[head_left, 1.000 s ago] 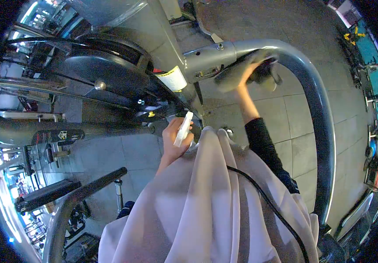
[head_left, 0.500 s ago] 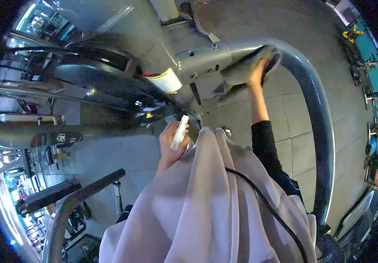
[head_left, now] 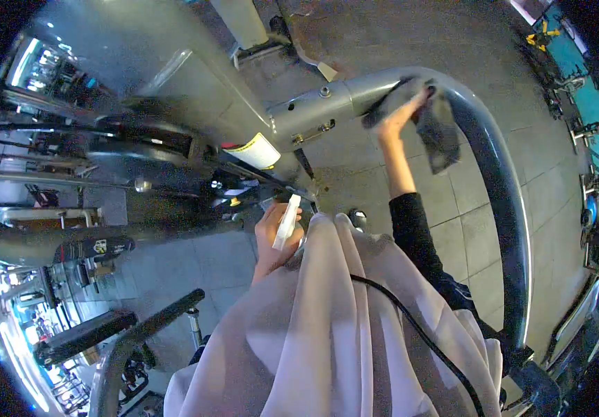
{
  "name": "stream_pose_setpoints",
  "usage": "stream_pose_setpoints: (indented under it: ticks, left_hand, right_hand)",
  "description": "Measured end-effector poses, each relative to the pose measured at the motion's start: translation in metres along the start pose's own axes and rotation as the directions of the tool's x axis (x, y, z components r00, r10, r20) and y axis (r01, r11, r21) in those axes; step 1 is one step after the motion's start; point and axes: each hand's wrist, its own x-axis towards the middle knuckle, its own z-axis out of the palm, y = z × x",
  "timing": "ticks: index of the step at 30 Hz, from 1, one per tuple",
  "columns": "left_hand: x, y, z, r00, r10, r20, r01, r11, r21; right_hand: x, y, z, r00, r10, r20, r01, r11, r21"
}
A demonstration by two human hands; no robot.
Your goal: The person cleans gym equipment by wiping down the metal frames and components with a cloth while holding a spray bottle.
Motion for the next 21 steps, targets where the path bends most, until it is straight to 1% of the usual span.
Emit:
stream_pose_setpoints:
  ticks: [1,2,3,4,5,6,8,10,11,12,14,15,16,17,18,19,21]
  left_hand:
    - [0.001,-0.002,0.0,1.0,-0.013,-0.008,0.013,1.0,-0.011]
    - [0.002,-0.002,-0.001,1.0,-0.008,0.001,0.008,1.0,-0.011]
    - [0.004,-0.002,-0.003,1.0,0.023,0.019,-0.023,0.999,0.029]
    - [0.006,-0.003,-0.003,0.998,0.055,0.04,-0.057,0.996,0.068]
    - [0.007,-0.002,-0.003,0.997,0.059,0.052,-0.062,0.996,0.066]
    - [0.008,-0.002,-0.003,0.995,0.072,0.063,-0.077,0.994,0.08]
    - [0.012,0.0,-0.001,0.993,0.092,0.078,-0.099,0.991,0.092]
    - [0.013,0.003,0.0,0.992,0.09,0.088,-0.098,0.991,0.092]
    - [0.014,0.005,0.0,0.991,0.095,0.097,-0.104,0.99,0.092]
    - [0.015,0.007,0.0,0.986,0.128,0.109,-0.138,0.986,0.095]
    - [0.017,0.011,0.001,0.978,0.164,0.129,-0.177,0.979,0.096]
    - [0.029,0.017,0.002,0.978,0.162,0.134,-0.172,0.983,0.063]
    - [0.028,0.019,0.002,0.975,0.171,0.14,-0.177,0.984,0.032]
    - [0.028,0.018,0.003,0.973,0.177,0.15,-0.184,0.982,0.03]
    - [0.028,0.016,0.003,0.966,0.195,0.17,-0.203,0.979,0.03]
    - [0.028,0.016,0.005,0.958,0.214,0.19,-0.223,0.974,0.027]
    - [0.028,0.017,0.007,0.947,0.227,0.227,-0.234,0.972,0.007]
  right_hand:
    - [-0.01,-0.067,0.031,0.934,0.352,-0.064,-0.305,0.875,0.376]
    - [-0.024,0.014,0.014,0.99,0.1,0.102,-0.106,0.993,0.047]
    - [-0.048,0.097,-0.003,0.919,-0.01,0.394,0.041,0.997,-0.07]
    - [-0.064,0.089,0.001,0.898,0.084,0.433,-0.097,0.995,0.008]
    - [-0.082,0.028,-0.002,0.837,-0.126,0.533,0.354,0.866,-0.352]
    - [-0.092,0.039,-0.006,0.752,-0.239,0.614,0.546,0.748,-0.378]
    - [-0.088,0.047,-0.008,0.784,-0.207,0.585,0.487,0.79,-0.373]
    - [-0.071,0.046,-0.021,0.754,-0.109,0.648,0.494,0.744,-0.45]
    - [-0.058,0.045,-0.029,0.699,-0.177,0.693,0.606,0.662,-0.441]
    - [-0.048,0.044,-0.036,0.741,-0.15,0.655,0.569,0.658,-0.493]
    - [-0.011,0.067,-0.061,0.729,-0.292,0.62,0.632,0.635,-0.444]
    - [0.013,0.075,-0.069,0.847,0.191,0.497,0.144,0.817,-0.559]
    - [0.043,0.019,-0.07,0.633,0.639,0.437,-0.035,0.588,-0.808]
    - [0.044,0.03,-0.086,0.767,0.383,0.516,0.256,0.554,-0.792]
    - [0.043,0.026,-0.095,0.795,0.099,0.598,0.513,0.415,-0.751]
    - [0.043,0.023,-0.102,0.804,0.096,0.586,0.506,0.406,-0.761]
    - [0.042,0.011,-0.115,0.918,0.142,0.371,0.237,0.554,-0.798]
